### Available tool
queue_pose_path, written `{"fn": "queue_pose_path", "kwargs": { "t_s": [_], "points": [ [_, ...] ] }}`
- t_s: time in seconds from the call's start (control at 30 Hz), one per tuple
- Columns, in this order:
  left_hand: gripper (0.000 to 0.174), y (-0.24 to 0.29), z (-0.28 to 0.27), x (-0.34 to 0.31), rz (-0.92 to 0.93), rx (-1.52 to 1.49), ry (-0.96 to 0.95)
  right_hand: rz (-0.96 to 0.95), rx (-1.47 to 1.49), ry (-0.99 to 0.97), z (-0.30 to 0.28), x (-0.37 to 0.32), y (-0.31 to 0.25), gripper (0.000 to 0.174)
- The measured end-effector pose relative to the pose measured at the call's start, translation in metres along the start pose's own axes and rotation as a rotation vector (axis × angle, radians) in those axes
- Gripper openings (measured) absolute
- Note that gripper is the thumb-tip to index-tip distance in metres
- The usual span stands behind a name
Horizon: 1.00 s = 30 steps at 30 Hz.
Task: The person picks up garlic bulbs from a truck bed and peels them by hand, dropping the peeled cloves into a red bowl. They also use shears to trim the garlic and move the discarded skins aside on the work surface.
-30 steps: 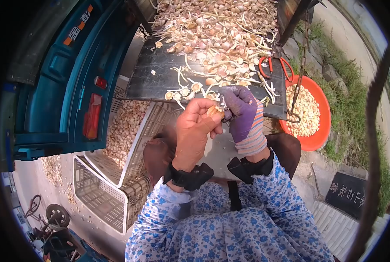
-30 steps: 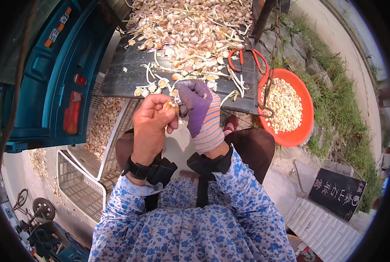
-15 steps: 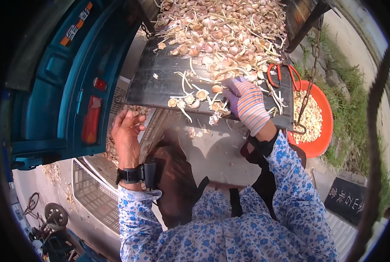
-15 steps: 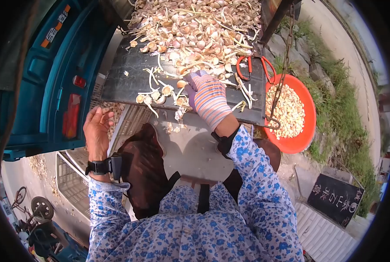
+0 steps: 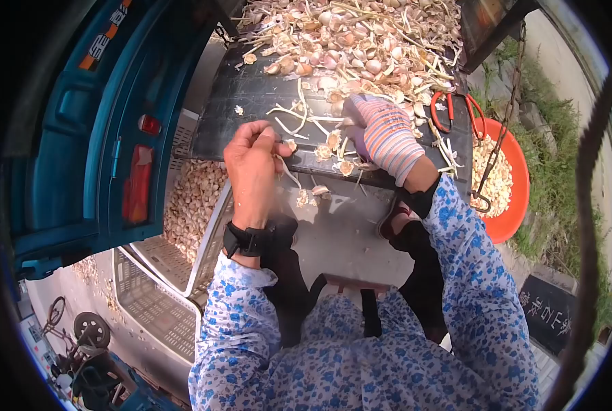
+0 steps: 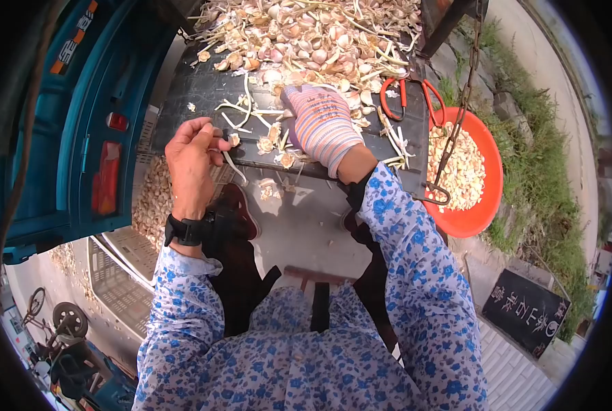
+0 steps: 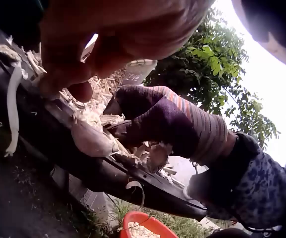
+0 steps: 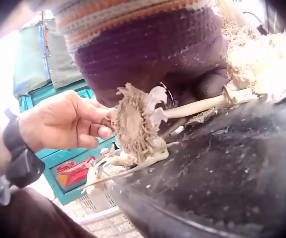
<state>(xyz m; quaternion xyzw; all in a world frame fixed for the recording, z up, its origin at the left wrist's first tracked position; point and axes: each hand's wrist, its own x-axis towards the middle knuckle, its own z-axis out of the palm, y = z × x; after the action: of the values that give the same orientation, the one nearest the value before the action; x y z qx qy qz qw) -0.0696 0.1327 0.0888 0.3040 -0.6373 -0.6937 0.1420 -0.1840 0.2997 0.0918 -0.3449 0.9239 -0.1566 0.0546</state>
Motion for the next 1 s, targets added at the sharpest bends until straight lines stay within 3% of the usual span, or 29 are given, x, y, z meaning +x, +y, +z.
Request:
{"fn": "queue_pose_path", "kwargs": {
  "t_s": [0.1,0.13,0.2,0.3,0.33,0.37,0.43,0.5,0.57,0.63,0.67,0.7,0.77,0.83,0.9,0.97,1.0],
  "points": [
    [0.026,-0.005,-0.008,-0.006,-0.228,-0.349,-0.192,0.239,0.568,0.029,0.000,0.003,0.009,0.034],
    [0.032,-0.002,-0.005,-0.011,-0.269,-0.461,-0.290,0.163,0.657,0.022,-0.006,-0.003,-0.002,0.031],
    [0.031,0.011,0.005,-0.021,-0.360,-0.560,-0.305,0.074,0.760,-0.034,-0.022,-0.018,-0.031,0.033],
    [0.029,-0.004,-0.008,-0.011,-0.440,-0.773,-0.439,-0.019,0.814,0.170,-0.016,-0.027,-0.042,0.032],
    [0.026,0.002,-0.015,-0.014,-0.371,-0.720,-0.397,-0.004,0.898,0.213,-0.021,-0.038,-0.048,0.030],
    [0.019,-0.002,-0.032,-0.010,-0.300,-0.747,-0.470,0.043,1.050,0.181,-0.021,-0.049,-0.051,0.026],
    [0.018,-0.002,-0.067,-0.007,-0.163,-0.578,-0.382,0.147,1.144,0.099,-0.019,-0.075,-0.060,0.023],
    [0.017,-0.012,-0.110,-0.001,-0.080,-0.288,-0.152,-0.017,0.841,-0.024,0.003,-0.099,-0.052,0.023],
    [0.025,-0.037,-0.159,0.007,-0.111,-0.029,0.065,-0.061,0.727,-0.265,0.035,-0.125,-0.046,0.023],
    [0.040,-0.065,-0.193,0.009,-0.162,0.301,0.255,-0.143,0.554,-0.377,0.067,-0.145,-0.046,0.026],
    [0.052,-0.089,-0.220,0.015,-0.154,0.644,0.307,-0.141,0.589,-0.427,0.069,-0.150,-0.051,0.026],
    [0.050,-0.092,-0.220,0.009,-0.173,0.764,0.342,-0.137,0.620,-0.470,0.070,-0.150,-0.054,0.025],
    [0.038,-0.090,-0.218,0.009,-0.047,0.853,0.137,-0.210,0.547,-0.406,0.064,-0.143,-0.054,0.025],
    [0.027,-0.062,-0.180,0.008,-0.200,0.727,-0.139,-0.234,0.579,-0.282,0.052,-0.127,-0.049,0.025],
    [0.020,-0.078,-0.146,0.012,-0.171,0.738,-0.381,-0.153,0.489,-0.112,0.015,-0.112,-0.048,0.025],
    [0.022,-0.099,-0.108,0.023,-0.213,0.977,-0.660,-0.132,0.339,0.112,-0.008,-0.101,-0.039,0.033],
    [0.023,-0.131,-0.097,0.033,-0.262,1.106,-0.711,-0.140,0.291,0.207,-0.012,-0.094,-0.030,0.034]
  ]
}}
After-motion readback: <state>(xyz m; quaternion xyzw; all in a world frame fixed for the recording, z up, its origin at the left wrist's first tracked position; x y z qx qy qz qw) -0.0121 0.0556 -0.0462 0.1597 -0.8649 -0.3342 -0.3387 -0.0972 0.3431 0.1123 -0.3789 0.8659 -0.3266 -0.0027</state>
